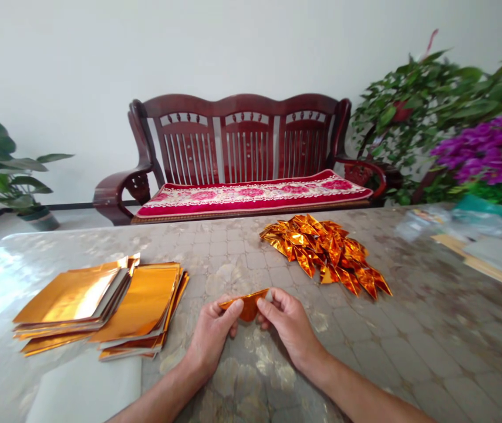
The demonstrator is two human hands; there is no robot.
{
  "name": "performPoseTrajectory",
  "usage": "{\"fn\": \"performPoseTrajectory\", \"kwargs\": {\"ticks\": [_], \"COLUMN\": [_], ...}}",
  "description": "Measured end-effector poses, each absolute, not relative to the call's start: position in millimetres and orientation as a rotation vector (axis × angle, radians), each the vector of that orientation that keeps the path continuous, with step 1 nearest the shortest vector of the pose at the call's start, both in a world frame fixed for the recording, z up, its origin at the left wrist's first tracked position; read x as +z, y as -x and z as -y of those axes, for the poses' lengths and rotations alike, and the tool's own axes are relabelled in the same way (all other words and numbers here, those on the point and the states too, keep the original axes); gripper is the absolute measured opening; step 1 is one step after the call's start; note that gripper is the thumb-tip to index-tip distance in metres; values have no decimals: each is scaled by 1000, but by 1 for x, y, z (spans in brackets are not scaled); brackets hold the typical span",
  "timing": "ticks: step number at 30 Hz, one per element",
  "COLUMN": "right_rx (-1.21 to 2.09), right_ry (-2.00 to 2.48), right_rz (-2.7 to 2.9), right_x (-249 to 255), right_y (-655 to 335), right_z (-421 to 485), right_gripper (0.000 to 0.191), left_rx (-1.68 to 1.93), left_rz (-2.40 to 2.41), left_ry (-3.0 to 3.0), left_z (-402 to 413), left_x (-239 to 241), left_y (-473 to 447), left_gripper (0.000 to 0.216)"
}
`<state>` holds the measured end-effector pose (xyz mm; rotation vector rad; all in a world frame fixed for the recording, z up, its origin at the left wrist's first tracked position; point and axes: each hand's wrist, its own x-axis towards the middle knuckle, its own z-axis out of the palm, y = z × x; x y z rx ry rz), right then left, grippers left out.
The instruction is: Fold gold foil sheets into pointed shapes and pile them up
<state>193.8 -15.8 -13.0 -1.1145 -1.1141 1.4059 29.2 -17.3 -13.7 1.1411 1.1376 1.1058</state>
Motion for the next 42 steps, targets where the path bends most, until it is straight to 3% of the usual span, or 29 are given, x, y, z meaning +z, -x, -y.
{"fn": "performPoseTrajectory", "kwargs": {"ticks": [26, 42], "right_rx": [1032, 1109], "right_ry": [1266, 1328], "right_rz": [1146, 1060], "right_x": [-5, -6], "right_y": [-200, -195], "right_z": [6, 5], "right_gripper": [24, 23], "left_rx": [1117, 1117], "left_rz": [-1239, -1383], "left_ry": [-1294, -1660], "left_z": [20, 23], "left_x": [-11, -11], "left_y": [-29, -30], "left_gripper": [39, 28]}}
